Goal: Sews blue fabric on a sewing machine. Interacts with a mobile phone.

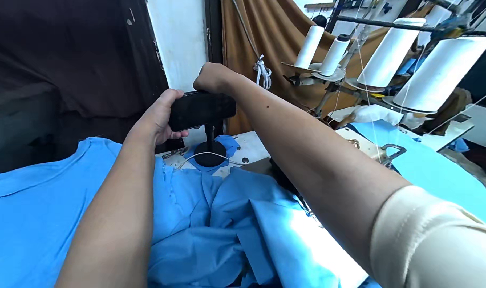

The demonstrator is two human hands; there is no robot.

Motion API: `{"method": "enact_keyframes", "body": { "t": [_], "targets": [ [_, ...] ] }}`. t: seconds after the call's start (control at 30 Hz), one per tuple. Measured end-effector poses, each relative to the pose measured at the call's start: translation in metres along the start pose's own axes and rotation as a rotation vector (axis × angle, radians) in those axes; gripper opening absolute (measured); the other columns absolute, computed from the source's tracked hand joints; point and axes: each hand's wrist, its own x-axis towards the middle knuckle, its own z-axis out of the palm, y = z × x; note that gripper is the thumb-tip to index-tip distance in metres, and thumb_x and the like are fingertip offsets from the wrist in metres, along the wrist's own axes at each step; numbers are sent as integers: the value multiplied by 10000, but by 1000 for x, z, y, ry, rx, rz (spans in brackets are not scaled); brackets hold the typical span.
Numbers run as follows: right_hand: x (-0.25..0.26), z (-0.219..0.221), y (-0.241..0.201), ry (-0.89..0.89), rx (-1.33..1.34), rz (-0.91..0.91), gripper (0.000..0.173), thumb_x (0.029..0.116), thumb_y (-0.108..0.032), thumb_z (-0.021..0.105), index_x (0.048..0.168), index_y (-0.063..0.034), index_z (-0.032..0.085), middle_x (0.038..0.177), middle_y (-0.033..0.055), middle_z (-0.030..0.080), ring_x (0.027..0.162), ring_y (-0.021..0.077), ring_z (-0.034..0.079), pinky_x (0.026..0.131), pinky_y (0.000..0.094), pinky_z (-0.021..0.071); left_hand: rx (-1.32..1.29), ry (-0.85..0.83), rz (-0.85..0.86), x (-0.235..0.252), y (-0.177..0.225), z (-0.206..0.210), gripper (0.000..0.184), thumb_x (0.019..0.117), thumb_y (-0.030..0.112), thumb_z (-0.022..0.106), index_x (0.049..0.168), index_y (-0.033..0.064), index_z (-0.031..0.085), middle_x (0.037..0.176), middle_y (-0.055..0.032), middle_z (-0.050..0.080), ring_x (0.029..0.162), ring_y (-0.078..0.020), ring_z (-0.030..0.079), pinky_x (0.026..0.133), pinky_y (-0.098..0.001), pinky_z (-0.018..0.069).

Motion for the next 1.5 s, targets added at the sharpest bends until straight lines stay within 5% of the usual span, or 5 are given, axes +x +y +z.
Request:
{"method": "enact_keyframes", "body": {
  "t": [0.33, 0.57, 0.9, 1.17, 1.5],
  "targets": [
    [-2, 10, 18, 87, -72, -217, 386, 1080, -274, 434, 1057, 1, 705, 1187, 199, 644, 1158, 324, 604, 952, 536, 453, -62, 5, -83, -1, 0, 5, 494, 1043, 587, 345, 1271, 200, 551, 1053, -112, 664, 764, -223, 663, 597, -345, 539],
    [-11, -4, 20, -84, 31, -213, 351, 1103, -219, 430, 1338, -65, 640, 1308, 169, 635, 1209, 262, 598, 1029, 477, 448, -87, -7, -93, 0, 1, 2, 496, 1042, 589, 336, 1275, 206, 549, 1070, -113, 670, 796, -238, 676, 619, -362, 554],
    [-12, 12, 27, 50, -20, -288, 380, 1121, -221, 389, 1355, -41, 628, 1332, 199, 638, 1285, 331, 578, 1104, 502, 404, -78, -32, -120, 2, 5, -1, 553, 1035, 613, 318, 1341, 193, 509, 1120, -150, 661, 848, -269, 686, 660, -386, 569],
    [-12, 0, 16, -55, -6, -182, 397, 1117, -272, 388, 1376, -81, 620, 1319, 180, 631, 1218, 301, 600, 1022, 513, 451, -122, 83, -111, 1, -3, 0, 699, 988, 690, 413, 1456, 173, 464, 1411, -195, 524, 1202, -361, 592, 937, -542, 518],
    [-11, -1, 16, -71, -159, -289, 371, 1047, -71, 471, 1391, -96, 608, 1342, 174, 627, 1263, 322, 586, 1053, 523, 446, -50, 177, 13, 0, -7, 3, 690, 1019, 669, 392, 1398, 108, 524, 1300, -194, 587, 1087, -336, 646, 858, -533, 553]
  ]
}}
